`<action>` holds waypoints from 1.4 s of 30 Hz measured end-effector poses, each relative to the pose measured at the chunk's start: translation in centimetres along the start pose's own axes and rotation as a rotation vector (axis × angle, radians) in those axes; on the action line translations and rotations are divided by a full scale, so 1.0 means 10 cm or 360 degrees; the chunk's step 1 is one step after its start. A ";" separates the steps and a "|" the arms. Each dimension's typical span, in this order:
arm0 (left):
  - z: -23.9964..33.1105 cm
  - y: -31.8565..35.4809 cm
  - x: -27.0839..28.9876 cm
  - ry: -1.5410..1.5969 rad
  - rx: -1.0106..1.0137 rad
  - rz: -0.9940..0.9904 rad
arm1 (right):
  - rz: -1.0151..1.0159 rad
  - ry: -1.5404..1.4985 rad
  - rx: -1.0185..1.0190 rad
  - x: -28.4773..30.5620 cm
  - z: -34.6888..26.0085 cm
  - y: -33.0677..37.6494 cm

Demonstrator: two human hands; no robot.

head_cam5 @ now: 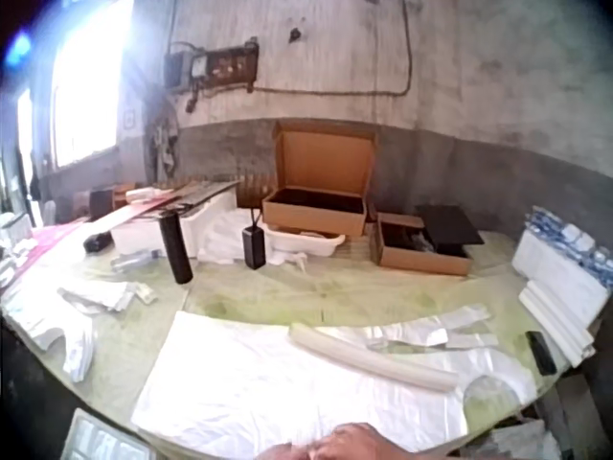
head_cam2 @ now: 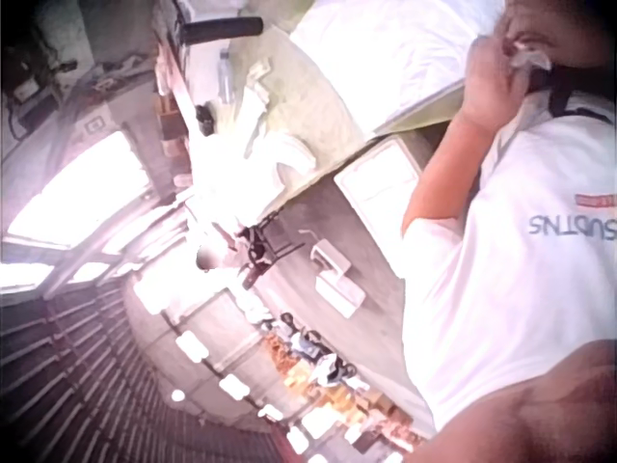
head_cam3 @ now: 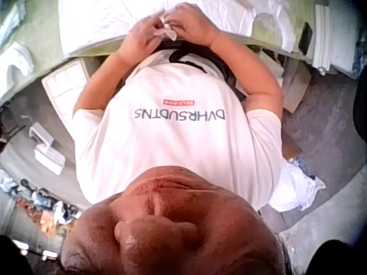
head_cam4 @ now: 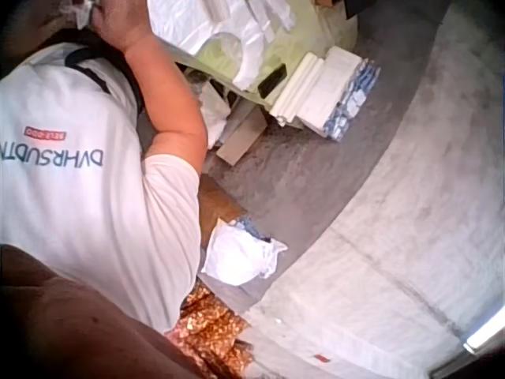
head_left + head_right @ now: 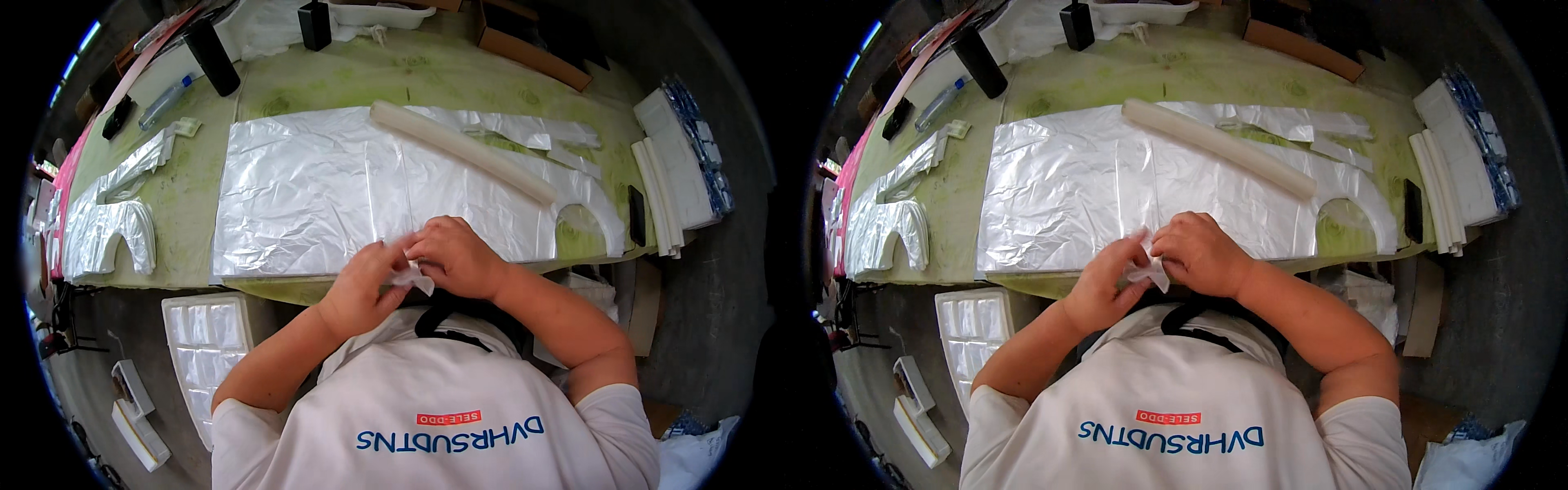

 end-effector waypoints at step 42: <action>-0.16 -0.13 0.08 -0.0508 0.0355 0.0331 | 0.0088 -0.0433 -0.0399 -0.07 0.05 -0.17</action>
Point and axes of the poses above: each hand's wrist, its own y-axis away from the middle knuckle, its own x-axis out of the back of the hand, z = x × y, the point moved 1 cm from there along -y, towards the middle knuckle, and after that the axes turned 3 degrees about x, right-handed, at the moved point
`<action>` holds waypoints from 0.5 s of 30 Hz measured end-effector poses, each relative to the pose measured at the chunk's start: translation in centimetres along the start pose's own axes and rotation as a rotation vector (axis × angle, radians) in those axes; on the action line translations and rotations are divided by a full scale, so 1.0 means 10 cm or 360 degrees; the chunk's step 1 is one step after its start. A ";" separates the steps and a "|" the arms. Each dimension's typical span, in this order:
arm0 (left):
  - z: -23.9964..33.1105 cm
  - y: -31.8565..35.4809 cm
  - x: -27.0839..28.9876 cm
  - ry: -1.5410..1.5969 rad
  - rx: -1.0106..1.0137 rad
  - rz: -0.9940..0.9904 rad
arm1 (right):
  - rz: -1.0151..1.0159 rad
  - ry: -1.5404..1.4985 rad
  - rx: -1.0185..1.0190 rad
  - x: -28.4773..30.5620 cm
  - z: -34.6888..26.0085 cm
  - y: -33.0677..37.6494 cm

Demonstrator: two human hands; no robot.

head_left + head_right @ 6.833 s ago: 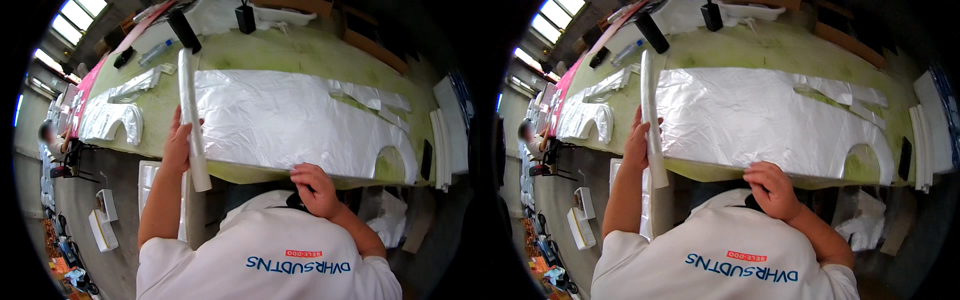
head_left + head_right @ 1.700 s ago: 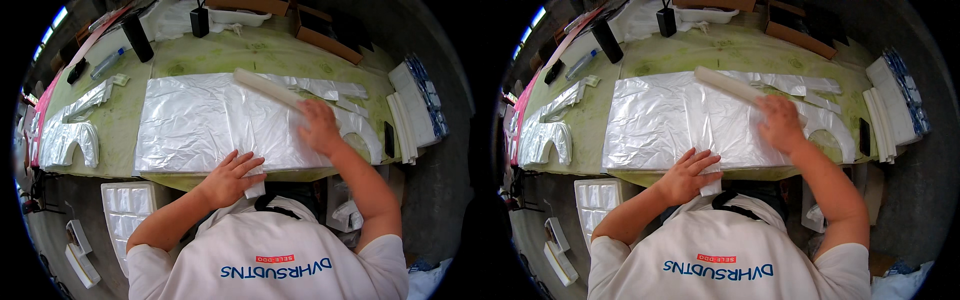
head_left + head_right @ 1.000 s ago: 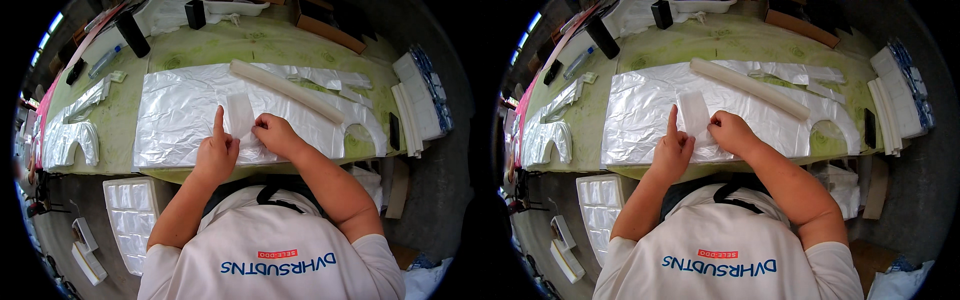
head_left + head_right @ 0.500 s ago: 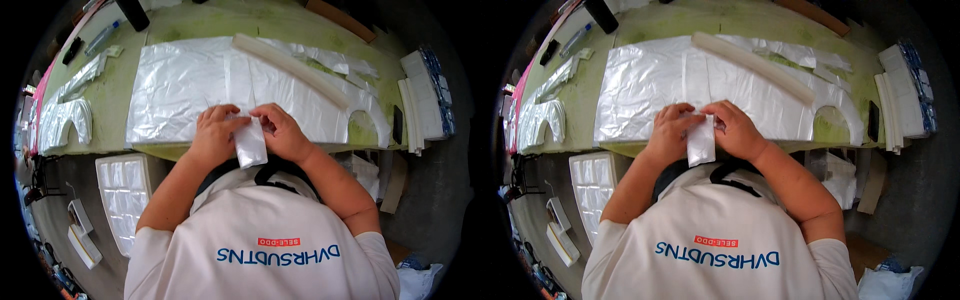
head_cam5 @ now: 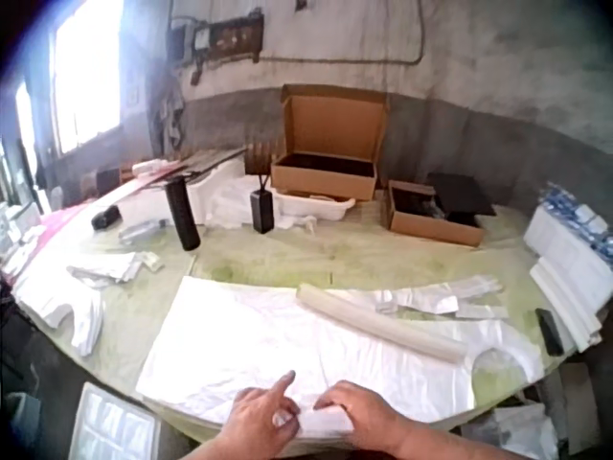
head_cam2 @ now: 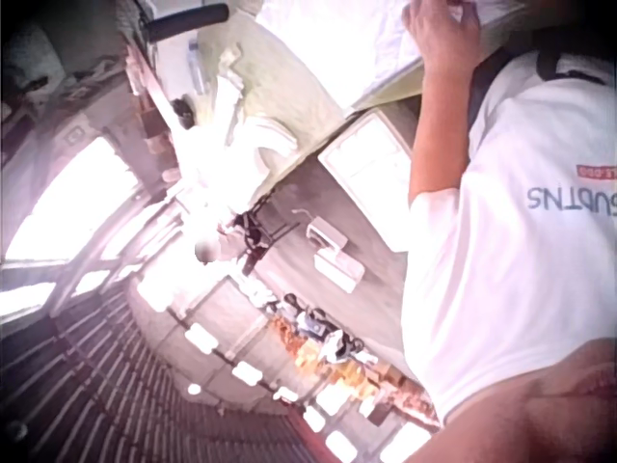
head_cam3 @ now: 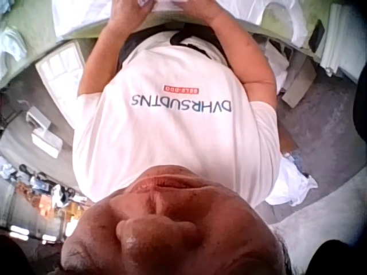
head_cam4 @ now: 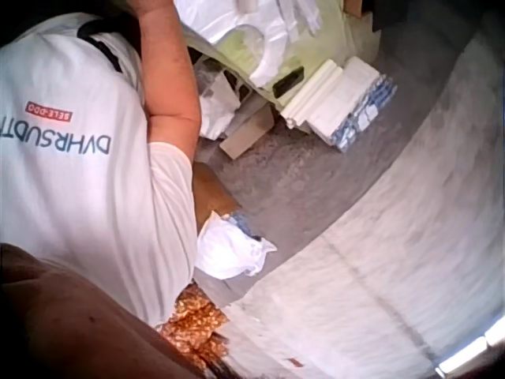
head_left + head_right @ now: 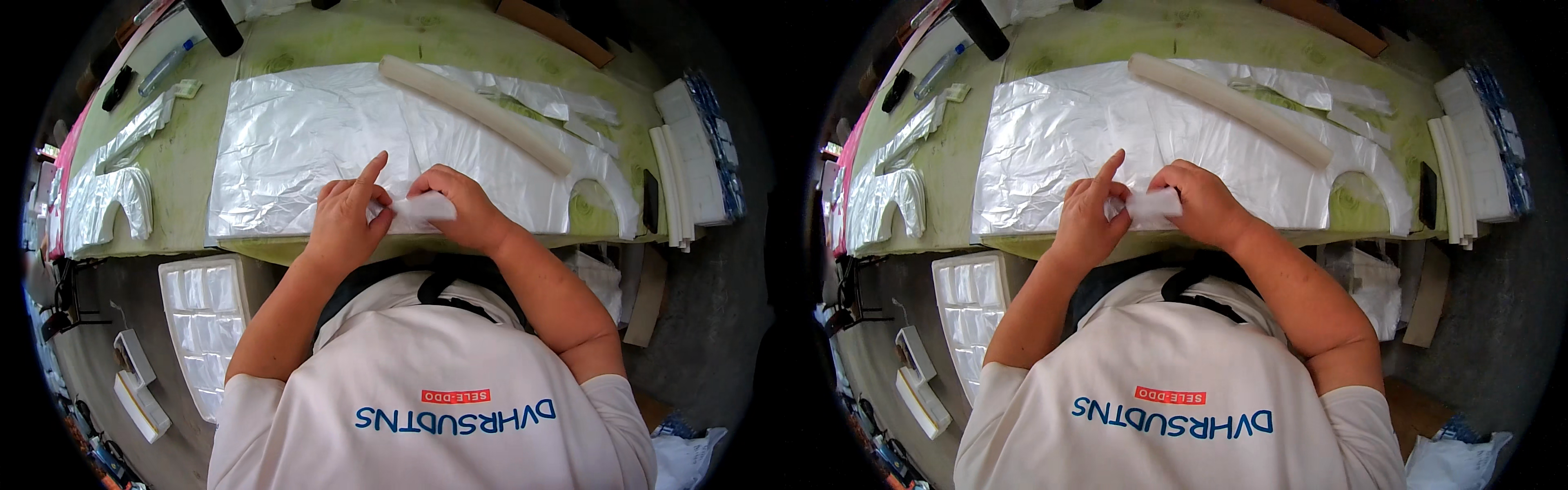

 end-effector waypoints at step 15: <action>0.00 -0.11 0.03 0.0356 0.0451 0.0220 | -0.0094 -0.0563 -0.0913 0.15 0.04 -0.31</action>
Point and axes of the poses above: each hand's wrist, its own y-axis away from the middle knuckle, its own x-axis out of the back of the hand, z = x × y, the point moved 1 cm from there along -y, towards the middle knuckle, and after that the axes turned 3 degrees about x, right-handed, at the moved point
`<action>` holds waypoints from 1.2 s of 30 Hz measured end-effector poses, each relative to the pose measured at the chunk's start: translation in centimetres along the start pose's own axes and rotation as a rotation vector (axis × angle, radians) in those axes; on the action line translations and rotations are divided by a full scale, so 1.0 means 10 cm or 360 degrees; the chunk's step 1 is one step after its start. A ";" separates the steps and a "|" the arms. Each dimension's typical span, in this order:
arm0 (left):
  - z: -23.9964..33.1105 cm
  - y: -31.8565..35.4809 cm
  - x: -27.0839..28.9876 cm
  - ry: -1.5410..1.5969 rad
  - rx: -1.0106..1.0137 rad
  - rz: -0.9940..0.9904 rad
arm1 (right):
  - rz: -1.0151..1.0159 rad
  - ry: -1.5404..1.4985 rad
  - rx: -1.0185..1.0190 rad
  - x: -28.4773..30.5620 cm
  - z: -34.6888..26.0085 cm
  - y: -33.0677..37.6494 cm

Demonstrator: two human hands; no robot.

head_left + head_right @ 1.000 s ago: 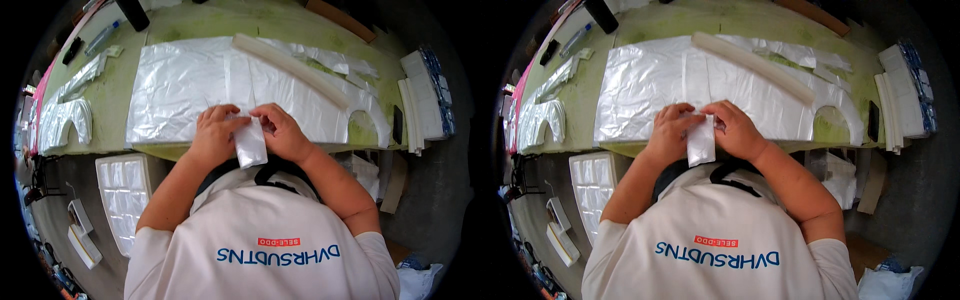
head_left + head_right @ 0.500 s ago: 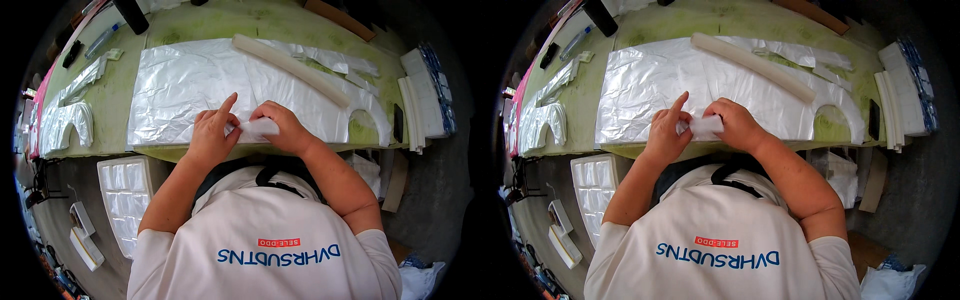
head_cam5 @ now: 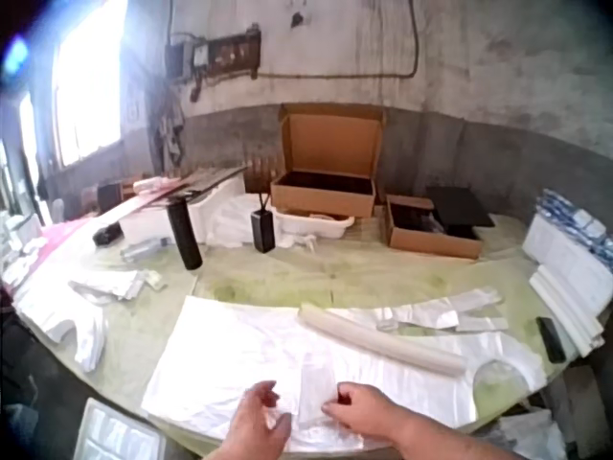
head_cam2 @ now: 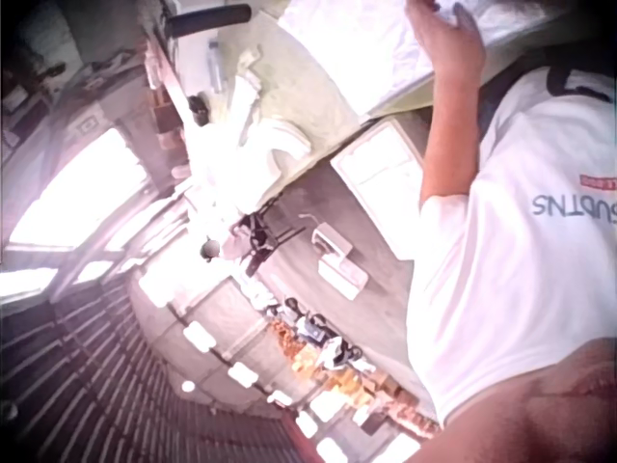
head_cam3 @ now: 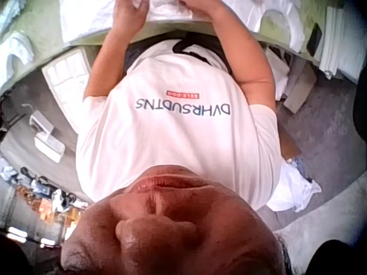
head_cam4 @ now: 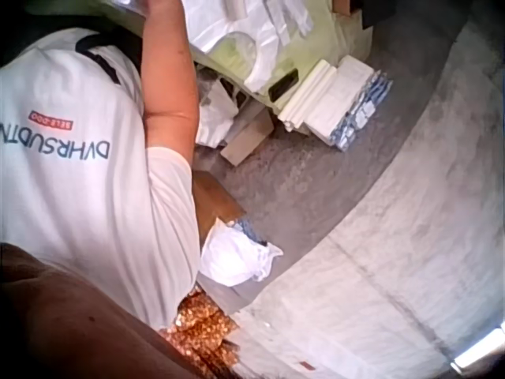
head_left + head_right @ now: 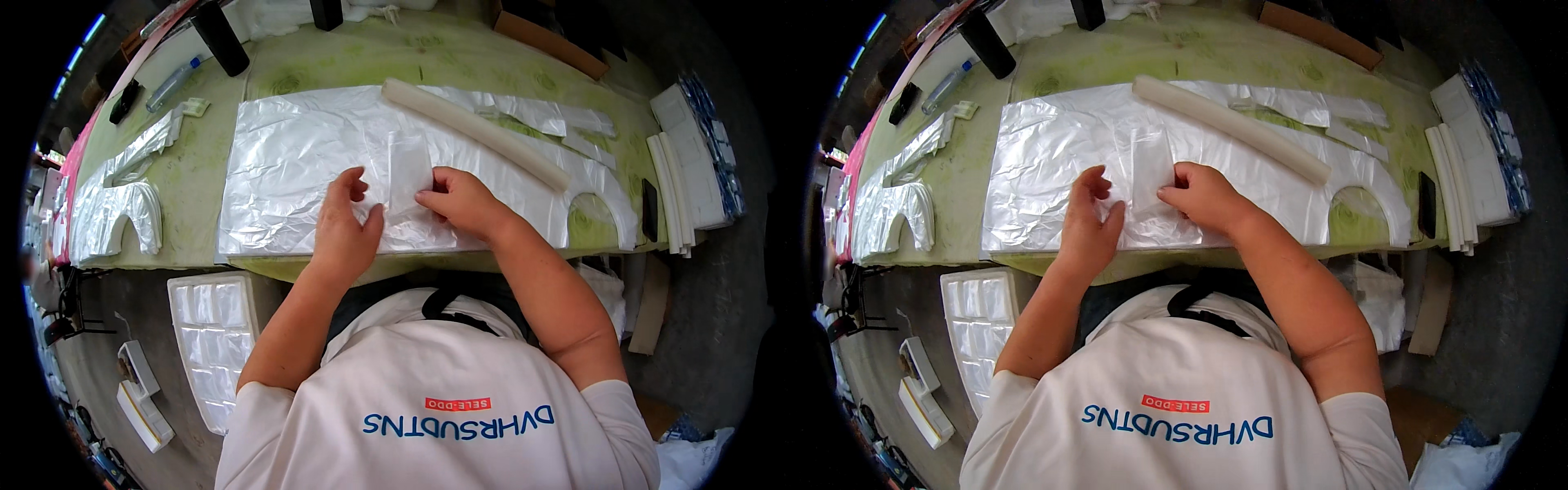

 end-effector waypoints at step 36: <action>-0.04 -0.82 -0.24 -0.0428 -0.0524 -0.0273 | 0.0066 0.0472 0.1053 -0.16 0.30 0.31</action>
Point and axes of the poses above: each hand's wrist, its own y-axis away from the middle knuckle, its own x-axis out of the back of the hand, z = x × y, the point moved 1 cm from there along -y, towards the middle knuckle, and after that the axes turned 3 degrees about x, right-handed, at the moved point
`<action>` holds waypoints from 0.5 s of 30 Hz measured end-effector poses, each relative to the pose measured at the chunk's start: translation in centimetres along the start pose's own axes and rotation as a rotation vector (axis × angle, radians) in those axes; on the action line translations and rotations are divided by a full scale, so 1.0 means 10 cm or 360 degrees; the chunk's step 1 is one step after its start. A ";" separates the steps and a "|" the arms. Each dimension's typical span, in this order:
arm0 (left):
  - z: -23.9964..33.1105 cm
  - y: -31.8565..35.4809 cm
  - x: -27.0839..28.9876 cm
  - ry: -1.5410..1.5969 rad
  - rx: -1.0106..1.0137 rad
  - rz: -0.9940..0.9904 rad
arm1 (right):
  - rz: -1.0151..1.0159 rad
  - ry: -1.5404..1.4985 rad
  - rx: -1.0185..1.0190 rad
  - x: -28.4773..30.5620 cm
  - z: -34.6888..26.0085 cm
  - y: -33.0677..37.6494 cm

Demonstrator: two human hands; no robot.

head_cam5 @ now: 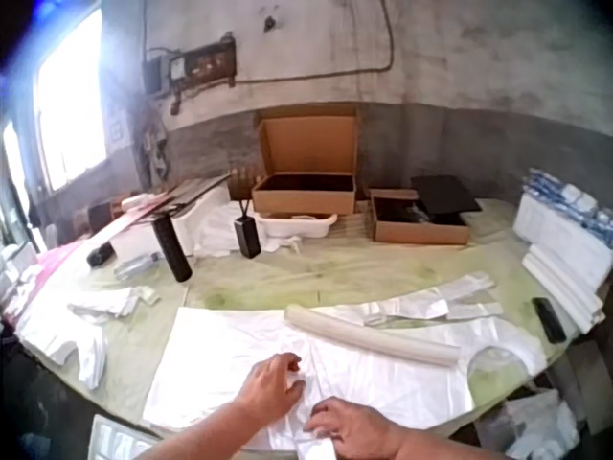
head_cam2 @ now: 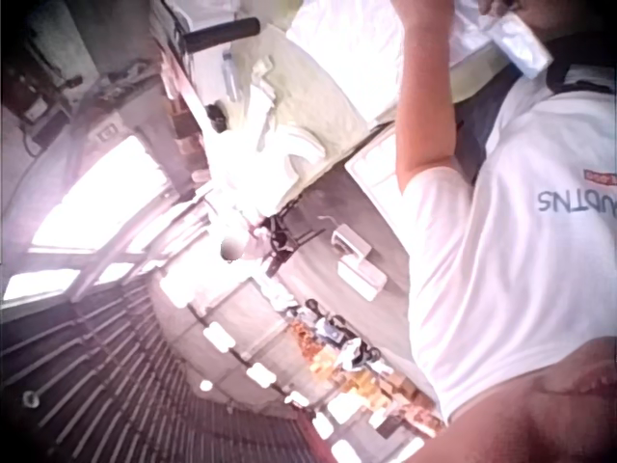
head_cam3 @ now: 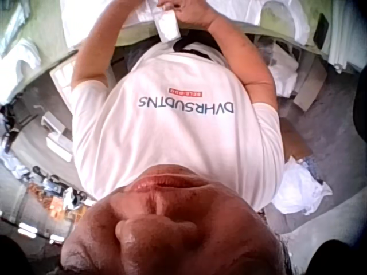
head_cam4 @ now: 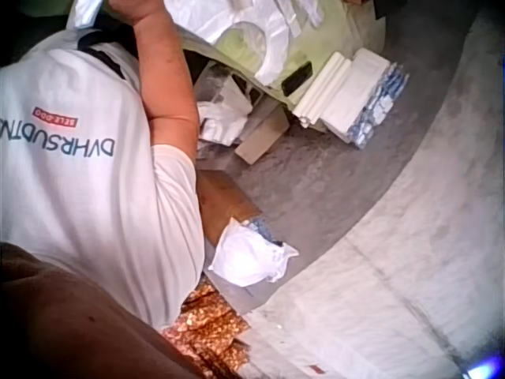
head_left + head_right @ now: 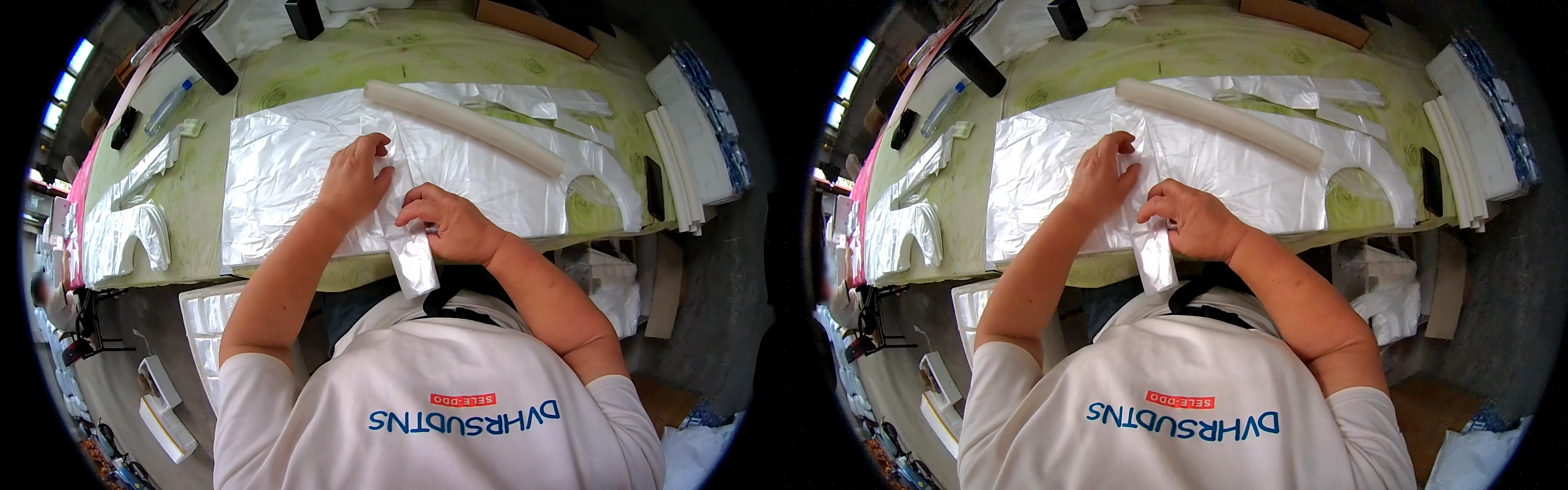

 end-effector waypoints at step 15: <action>-0.24 -0.45 0.00 0.0257 0.0212 0.0009 | -0.0013 0.0007 0.0190 0.02 0.06 0.01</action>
Point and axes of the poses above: each hand's wrist, its own y-axis away from the middle knuckle, its own x-axis out of the back of the hand, z = x × y, the point moved 1 cm from there along -y, towards the middle knuckle, and after that the axes turned 3 degrees about x, right-handed, at the moved point
